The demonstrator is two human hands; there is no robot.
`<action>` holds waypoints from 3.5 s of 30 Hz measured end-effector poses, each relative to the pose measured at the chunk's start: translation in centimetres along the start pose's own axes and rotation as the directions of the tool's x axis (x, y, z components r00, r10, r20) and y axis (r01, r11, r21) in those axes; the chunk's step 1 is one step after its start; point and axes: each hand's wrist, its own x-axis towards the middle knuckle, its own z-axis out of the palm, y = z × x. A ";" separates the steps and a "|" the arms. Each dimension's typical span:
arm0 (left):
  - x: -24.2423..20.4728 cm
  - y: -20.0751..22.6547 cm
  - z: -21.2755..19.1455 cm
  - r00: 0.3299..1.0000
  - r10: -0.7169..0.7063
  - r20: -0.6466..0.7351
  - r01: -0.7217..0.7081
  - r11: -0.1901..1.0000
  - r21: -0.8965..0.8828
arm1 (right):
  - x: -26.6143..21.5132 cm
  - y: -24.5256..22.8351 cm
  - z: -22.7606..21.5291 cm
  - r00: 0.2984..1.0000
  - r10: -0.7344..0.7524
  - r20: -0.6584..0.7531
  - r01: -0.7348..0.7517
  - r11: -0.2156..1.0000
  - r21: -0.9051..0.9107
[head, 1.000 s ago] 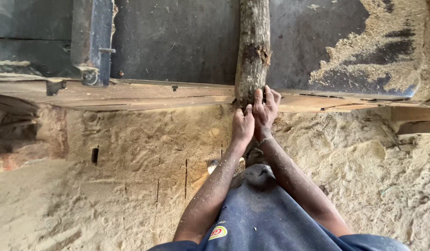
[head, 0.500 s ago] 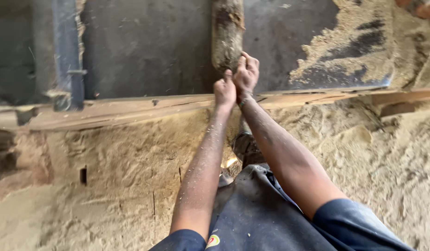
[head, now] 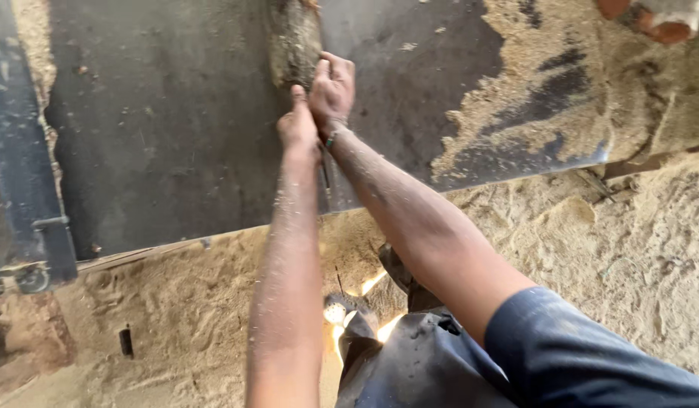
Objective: The person feeds several branches and logs into a vertical bandsaw, guiding them with both hands to cut them into smaller pieces. The cut pieces fall away as the person continues to process multiple pieces of wood.
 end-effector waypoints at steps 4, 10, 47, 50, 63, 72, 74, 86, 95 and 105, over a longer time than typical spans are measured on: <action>-3.3 -0.4 -1.2 0.979 -0.002 0.202 0.078 0.926 -0.368 | 1.7 0.5 -4.2 0.941 0.062 0.332 -0.196 0.900 0.390; -10.5 -4.6 -2.1 0.938 0.324 0.124 -0.307 0.942 -0.137 | 17.3 2.6 -26.2 0.626 -0.660 0.416 0.776 0.468 -0.423; -33.4 -12.9 -6.9 0.615 -0.096 0.783 0.521 0.794 -0.312 | -21.1 -20.2 -40.9 0.639 0.211 0.740 0.733 0.125 -0.669; -38.4 -13.0 -11.8 0.592 -0.154 0.791 0.568 0.776 -0.275 | -26.8 -24.0 -44.4 0.526 0.066 0.848 0.784 0.348 -0.514; -43.2 -16.6 -19.7 0.701 -0.087 0.707 0.555 0.689 -0.466 | -34.8 -22.5 -46.6 0.361 0.699 0.617 -0.626 0.672 -0.395; -42.4 -9.9 -17.4 0.875 -0.188 0.446 0.405 0.789 -0.462 | -30.5 -24.8 -41.1 0.239 0.739 0.630 -0.855 0.467 -0.225; -41.4 -9.8 -16.8 0.890 -0.181 0.418 0.379 0.803 -0.460 | -30.4 -24.5 -40.4 0.275 0.718 0.639 -0.806 0.535 -0.254; -37.8 -8.7 -15.8 0.864 -0.300 0.404 0.469 0.771 -0.430 | -28.4 -24.5 -37.0 0.397 0.704 0.589 -0.594 0.686 -0.420; -33.3 -4.4 -14.1 0.838 -0.394 0.377 0.518 0.790 -0.326 | -23.9 -24.0 -32.5 0.486 0.642 0.593 -0.389 0.766 -0.512; -24.0 -2.2 -9.0 0.778 -0.247 0.577 0.523 0.764 -0.377 | -17.3 -21.9 -27.4 0.545 0.554 0.629 -0.376 0.832 -0.407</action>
